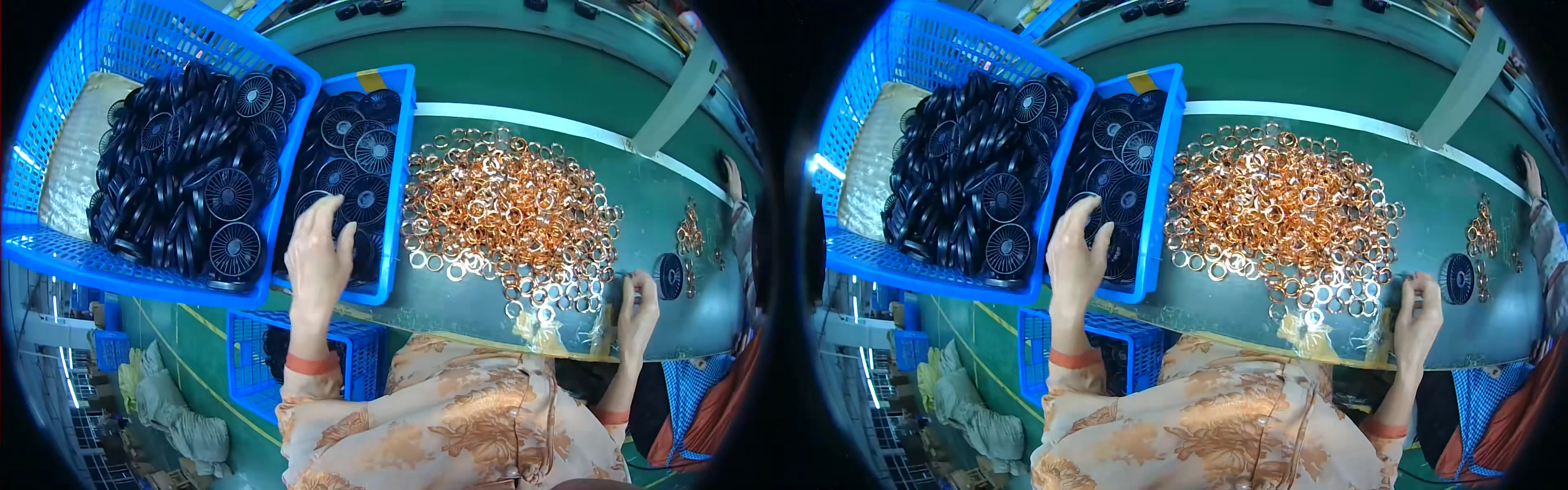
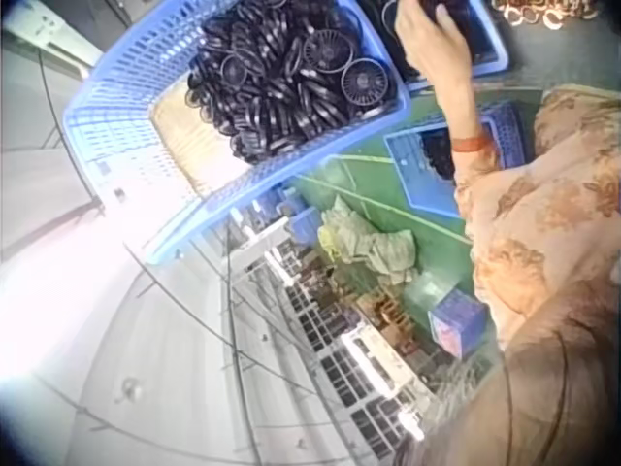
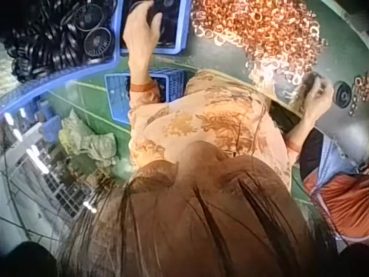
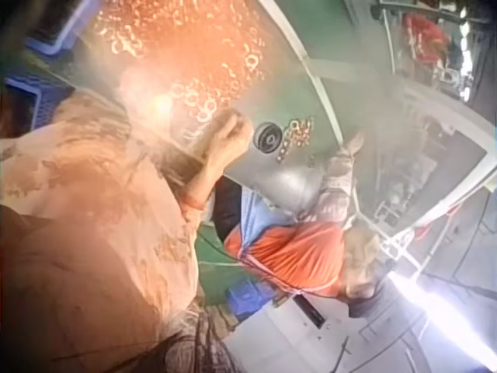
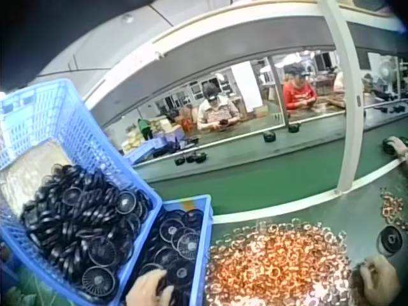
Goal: Assemble electronic fan components by placing copper rings onto plastic frames on an assembly line.
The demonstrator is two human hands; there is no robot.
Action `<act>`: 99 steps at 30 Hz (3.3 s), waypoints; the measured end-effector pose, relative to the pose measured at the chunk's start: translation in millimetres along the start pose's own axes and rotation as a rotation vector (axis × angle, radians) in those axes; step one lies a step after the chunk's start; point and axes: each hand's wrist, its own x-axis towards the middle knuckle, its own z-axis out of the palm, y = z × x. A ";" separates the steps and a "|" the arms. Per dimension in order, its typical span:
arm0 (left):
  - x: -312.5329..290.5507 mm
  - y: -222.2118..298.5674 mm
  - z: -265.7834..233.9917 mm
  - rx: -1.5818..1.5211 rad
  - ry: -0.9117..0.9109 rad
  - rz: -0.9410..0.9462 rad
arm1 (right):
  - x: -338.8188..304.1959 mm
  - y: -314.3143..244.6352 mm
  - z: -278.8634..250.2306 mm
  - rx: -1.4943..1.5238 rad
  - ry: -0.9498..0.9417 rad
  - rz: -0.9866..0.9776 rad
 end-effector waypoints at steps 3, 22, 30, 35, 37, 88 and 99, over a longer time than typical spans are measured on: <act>7.7 -12.9 2.3 0.061 -0.120 -0.079 | -6.4 -2.8 -4.7 0.366 0.038 0.254; -9.8 72.8 35.3 -0.970 -0.073 -0.196 | -20.6 -76.7 46.3 1.109 -0.435 0.354; -45.2 156.1 92.6 -1.686 -0.570 -0.644 | -24.3 -97.1 22.0 1.029 -0.523 0.280; -48.9 160.0 97.6 -1.792 -0.741 -0.689 | -30.8 -100.0 28.0 1.014 -0.449 0.285; -49.7 158.9 97.6 -1.812 -0.727 -0.697 | -28.5 -108.1 28.1 0.818 -0.390 0.150; -49.2 177.3 88.7 -1.598 -1.089 -0.321 | -49.8 -78.7 11.5 0.846 -0.469 0.150; -41.3 200.2 85.2 -1.295 -0.718 0.105 | -36.1 -40.3 -33.3 0.145 -0.038 0.194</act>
